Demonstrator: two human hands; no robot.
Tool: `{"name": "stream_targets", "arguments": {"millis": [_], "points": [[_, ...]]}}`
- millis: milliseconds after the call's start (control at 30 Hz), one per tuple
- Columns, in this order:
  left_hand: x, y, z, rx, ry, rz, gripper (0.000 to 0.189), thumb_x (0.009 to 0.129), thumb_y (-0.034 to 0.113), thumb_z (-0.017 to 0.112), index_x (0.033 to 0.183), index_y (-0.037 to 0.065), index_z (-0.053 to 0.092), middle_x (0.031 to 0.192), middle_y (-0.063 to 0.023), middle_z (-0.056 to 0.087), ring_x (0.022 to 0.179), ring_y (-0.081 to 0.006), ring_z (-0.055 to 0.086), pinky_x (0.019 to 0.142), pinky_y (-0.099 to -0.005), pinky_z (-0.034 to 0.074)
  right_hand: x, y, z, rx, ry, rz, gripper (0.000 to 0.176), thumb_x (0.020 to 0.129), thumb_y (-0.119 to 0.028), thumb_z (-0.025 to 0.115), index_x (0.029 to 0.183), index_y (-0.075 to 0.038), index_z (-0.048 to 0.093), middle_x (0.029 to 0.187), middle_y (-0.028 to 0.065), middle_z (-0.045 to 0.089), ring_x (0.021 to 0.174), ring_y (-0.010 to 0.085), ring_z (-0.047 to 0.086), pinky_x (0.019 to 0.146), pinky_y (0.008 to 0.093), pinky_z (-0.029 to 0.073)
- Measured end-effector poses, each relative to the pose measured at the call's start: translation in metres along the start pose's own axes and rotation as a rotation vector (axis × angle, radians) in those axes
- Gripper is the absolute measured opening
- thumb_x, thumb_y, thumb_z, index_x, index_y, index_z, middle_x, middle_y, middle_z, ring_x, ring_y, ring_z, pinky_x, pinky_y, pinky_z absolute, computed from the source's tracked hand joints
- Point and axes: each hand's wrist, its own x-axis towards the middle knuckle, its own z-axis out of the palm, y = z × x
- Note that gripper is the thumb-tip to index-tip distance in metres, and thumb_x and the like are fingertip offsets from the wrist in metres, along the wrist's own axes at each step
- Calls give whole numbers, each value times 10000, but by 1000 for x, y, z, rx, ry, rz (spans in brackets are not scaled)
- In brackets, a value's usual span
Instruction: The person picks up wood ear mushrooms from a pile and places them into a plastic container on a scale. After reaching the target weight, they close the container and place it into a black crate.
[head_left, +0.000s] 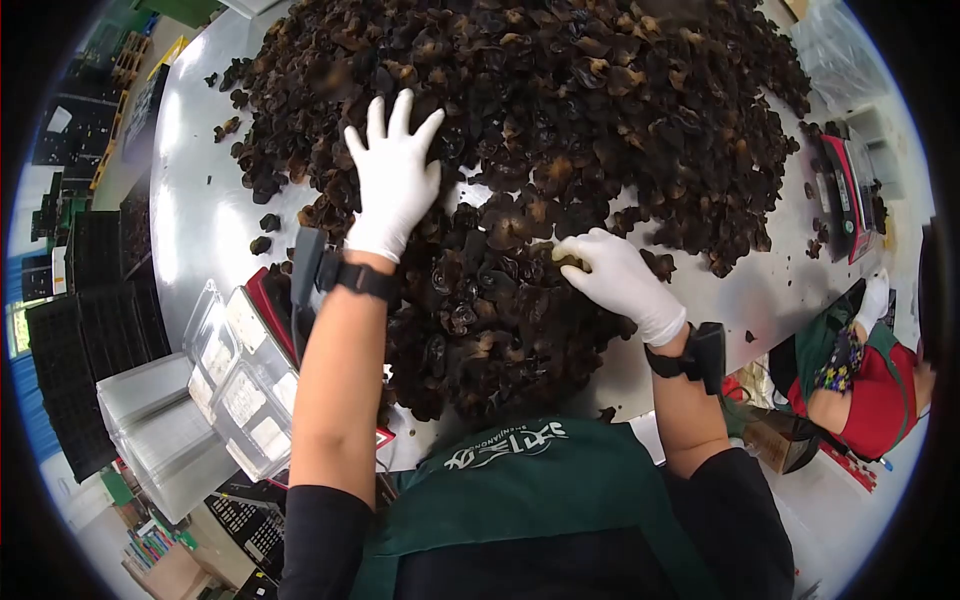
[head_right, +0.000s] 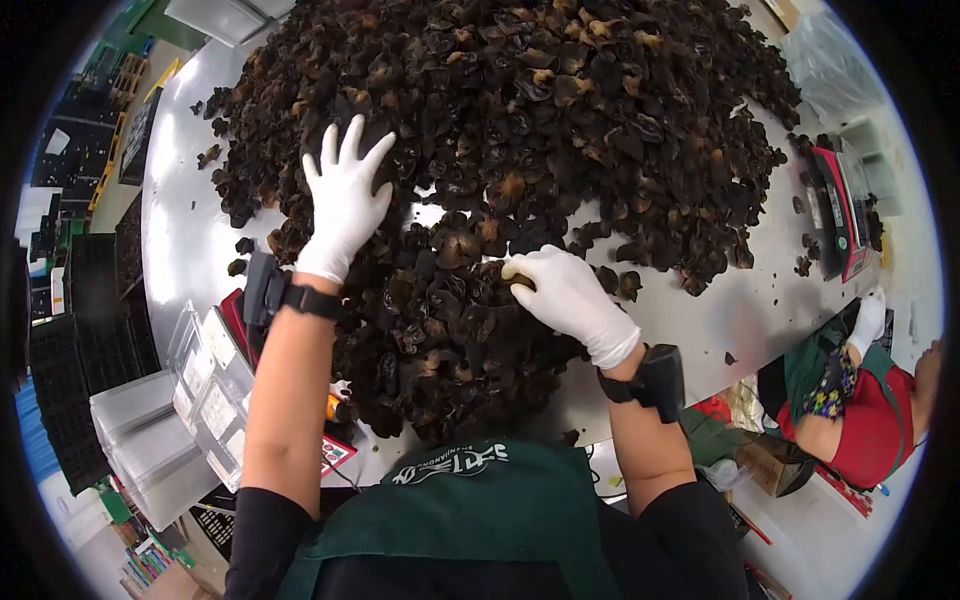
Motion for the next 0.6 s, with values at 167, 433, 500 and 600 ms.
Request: {"name": "stream_targets", "arguments": {"millis": [167,433,500,600], "points": [[-20,-9,13,-226,-167,-14,707,812,208,771,1464,292,512,1567,-211,366,1455,-476,298,1144,-593,361,33,9,-28,-40,299,-145,344,858,-239,725,1191,-155,712,1175,103,647,1114,301,595,962,395,495],[-76,49,-20,-258,-296,-37,615,891,208,683,1472,175,484,1433,-252,473,1297,-466,472,1024,-529,459,101,-4,17,-414,315,-81,680,839,-482,723,1451,-241,549,1594,200,335,1394,393,407,1066,591,386],[-86,52,-25,-215,-241,-36,599,894,202,681,1462,158,493,1396,-237,508,1281,-433,492,1027,-515,446,84,-3,19,-351,264,-154,559,885,-424,686,1377,-171,608,1556,177,409,1333,367,470,1047,573,394],[-92,55,-31,-235,-222,-75,561,886,188,690,1425,157,536,1385,-206,536,1291,-392,499,1065,-505,410,59,-7,20,-454,206,-226,420,916,-315,663,1297,-140,649,1466,127,527,1320,330,487,1066,590,377]]}}
